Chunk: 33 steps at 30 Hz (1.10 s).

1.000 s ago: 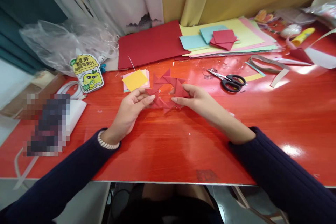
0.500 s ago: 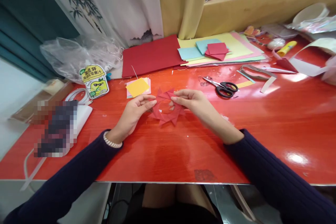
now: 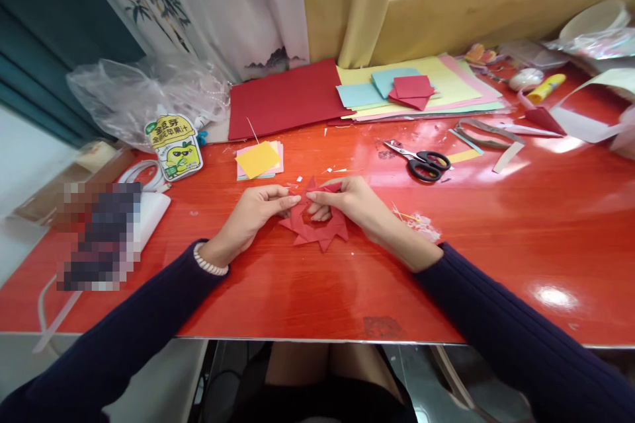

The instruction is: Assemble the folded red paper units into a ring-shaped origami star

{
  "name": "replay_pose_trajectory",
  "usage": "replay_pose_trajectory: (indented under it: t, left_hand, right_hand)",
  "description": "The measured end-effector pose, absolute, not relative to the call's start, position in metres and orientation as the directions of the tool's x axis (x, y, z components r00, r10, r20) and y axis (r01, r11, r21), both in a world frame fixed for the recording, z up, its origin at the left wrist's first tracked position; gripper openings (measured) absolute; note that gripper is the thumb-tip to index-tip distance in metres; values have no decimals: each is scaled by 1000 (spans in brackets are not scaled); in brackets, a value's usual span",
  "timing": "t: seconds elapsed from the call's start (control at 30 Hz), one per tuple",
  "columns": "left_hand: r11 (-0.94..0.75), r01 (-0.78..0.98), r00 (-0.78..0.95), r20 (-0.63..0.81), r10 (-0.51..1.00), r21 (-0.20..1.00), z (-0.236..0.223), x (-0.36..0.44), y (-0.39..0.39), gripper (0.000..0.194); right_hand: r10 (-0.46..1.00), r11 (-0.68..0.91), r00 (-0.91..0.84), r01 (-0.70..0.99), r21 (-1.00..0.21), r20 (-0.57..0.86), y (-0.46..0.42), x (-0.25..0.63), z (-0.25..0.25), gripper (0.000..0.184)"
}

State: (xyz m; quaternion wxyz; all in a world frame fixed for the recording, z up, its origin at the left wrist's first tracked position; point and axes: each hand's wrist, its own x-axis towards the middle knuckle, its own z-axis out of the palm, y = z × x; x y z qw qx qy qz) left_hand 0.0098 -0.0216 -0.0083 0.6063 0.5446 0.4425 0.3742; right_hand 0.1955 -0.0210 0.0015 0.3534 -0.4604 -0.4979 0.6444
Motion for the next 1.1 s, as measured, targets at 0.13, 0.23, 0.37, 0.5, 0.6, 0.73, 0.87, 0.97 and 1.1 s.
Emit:
replay_pose_trajectory:
  t: [0.13, 0.23, 0.37, 0.5, 0.6, 0.73, 0.87, 0.97, 1.1]
  left_hand:
    - [130, 47, 326, -138, 935, 990, -11, 10, -20, 31]
    - [104, 18, 319, -104, 942, 994, -13, 10, -20, 28]
    - [17, -101, 115, -5, 993, 995, -12, 9, -20, 23]
    - [-6, -252, -52, -8, 999, 968, -11, 6, -20, 24]
    - [3, -343, -37, -16, 999, 939, -12, 6, -19, 27]
    - [75, -353, 64, -55, 996, 933, -11, 9, -21, 24]
    - [91, -195, 126, -68, 990, 977, -8, 10, -26, 23]
    - [97, -90, 177, -80, 981, 991, -8, 10, -27, 24]
    - [105, 3, 250, -103, 963, 994, -7, 14, -24, 26]
  right_hand:
    - [908, -270, -326, 19, -963, -262, -22, 194, 2, 25]
    - [908, -270, -327, 19, -963, -262, -23, 194, -1, 25]
    - [970, -163, -198, -103, -981, -140, -18, 203, -11, 29]
    - [991, -135, -32, -214, -967, -131, -13, 209, -16, 34]
    - [995, -94, -56, -173, -981, -85, -16, 205, -12, 33]
    - [989, -38, -145, -49, -998, -31, -23, 196, -7, 30]
    - [991, -31, -132, -38, -999, -26, -25, 196, -11, 25]
    - [997, -5, -77, -66, -998, 0, -23, 198, -15, 22]
    - [996, 8, -86, -72, -997, 15, -24, 200, -17, 23]
